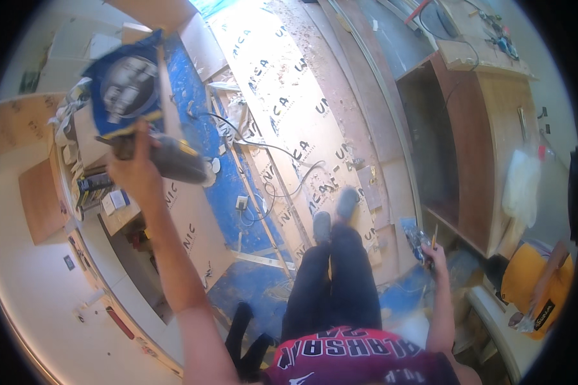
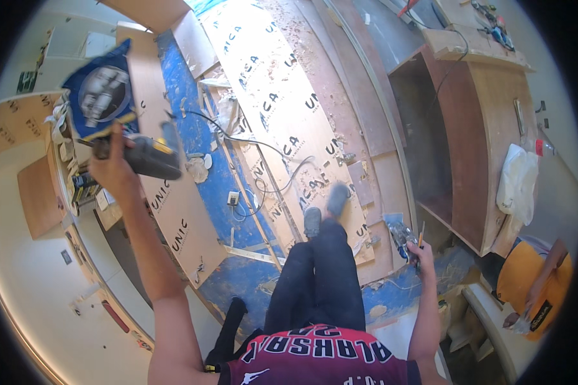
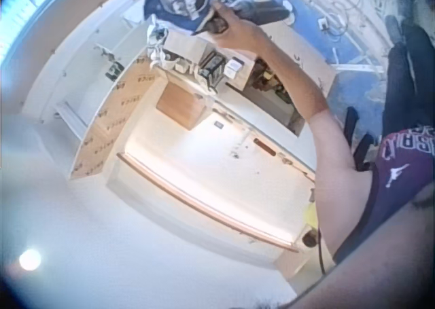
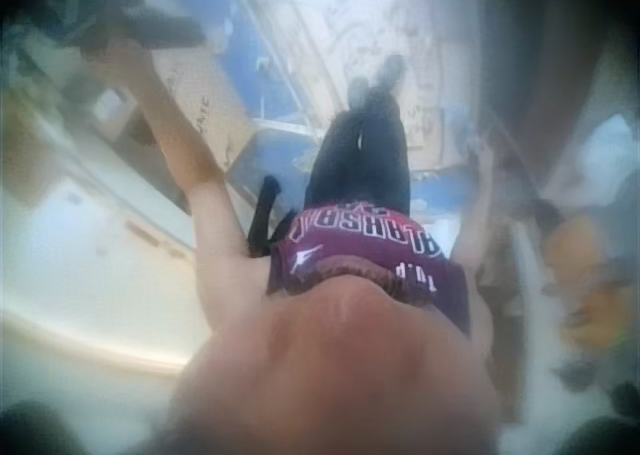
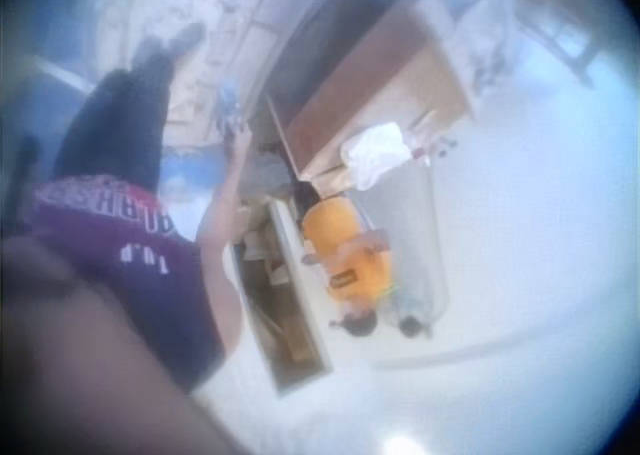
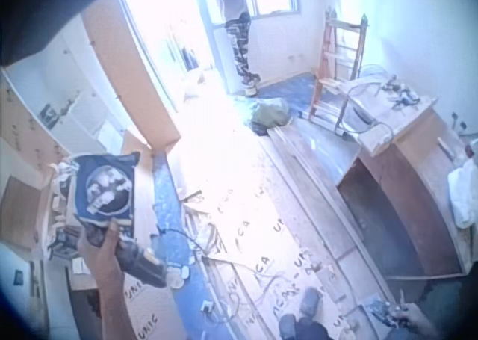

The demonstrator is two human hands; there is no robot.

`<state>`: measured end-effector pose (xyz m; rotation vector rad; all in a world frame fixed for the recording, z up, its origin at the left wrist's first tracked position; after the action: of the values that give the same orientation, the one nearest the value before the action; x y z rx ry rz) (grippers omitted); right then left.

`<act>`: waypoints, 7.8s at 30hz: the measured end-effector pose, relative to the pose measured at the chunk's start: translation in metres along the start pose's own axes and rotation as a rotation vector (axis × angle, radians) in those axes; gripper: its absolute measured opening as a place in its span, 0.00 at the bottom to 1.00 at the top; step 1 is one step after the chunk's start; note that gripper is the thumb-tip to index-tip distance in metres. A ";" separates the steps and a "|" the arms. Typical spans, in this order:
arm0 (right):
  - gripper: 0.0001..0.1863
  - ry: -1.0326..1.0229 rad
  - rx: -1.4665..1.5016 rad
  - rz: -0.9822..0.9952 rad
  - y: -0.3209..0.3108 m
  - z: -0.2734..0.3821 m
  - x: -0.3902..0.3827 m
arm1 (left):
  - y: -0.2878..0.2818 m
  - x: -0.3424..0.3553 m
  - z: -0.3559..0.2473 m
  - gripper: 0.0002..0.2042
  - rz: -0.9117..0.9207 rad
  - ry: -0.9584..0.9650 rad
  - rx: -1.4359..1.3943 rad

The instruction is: The person sits on the floor and uses a power drill to create holes in a piece of plywood. They measure and mark the wood with a square and pencil, then drill at the marked spots. The person also handles plastic bags containing hardware and a small metal bracket.

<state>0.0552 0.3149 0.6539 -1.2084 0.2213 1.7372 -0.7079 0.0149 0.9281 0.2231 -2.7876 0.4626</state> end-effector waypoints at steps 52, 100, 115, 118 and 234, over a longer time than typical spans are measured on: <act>0.08 -1.353 -0.717 -0.031 0.782 0.389 0.754 | 0.893 0.020 0.771 0.23 0.999 0.265 0.423; 0.30 -0.842 0.424 0.048 0.738 0.463 0.701 | 0.765 -0.033 0.591 0.23 1.283 0.306 0.045; 0.33 -1.045 0.327 0.213 0.716 0.485 0.641 | 0.783 -0.050 0.688 0.26 1.282 -1.066 -0.382; 0.34 -1.351 0.187 0.106 0.710 0.494 0.612 | 0.780 -0.051 0.691 0.27 1.285 -1.125 -0.483; 0.21 -1.057 -0.946 -1.889 0.144 0.645 0.303 | 0.767 0.077 0.846 0.13 1.514 -0.501 0.083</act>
<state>-0.4687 0.8188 0.6782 -0.3297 -1.8768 0.3559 -1.1644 0.4396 -0.0317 -2.0782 -2.8005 0.8666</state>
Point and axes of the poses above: each hand's wrist, its own x-axis towards the middle knuckle, its own y-axis out of the palm, z = x × y, the point moved 9 cm from there along x, towards the middle knuckle, and after that the axes turned 11 degrees about -z, right-handed, at the moved point
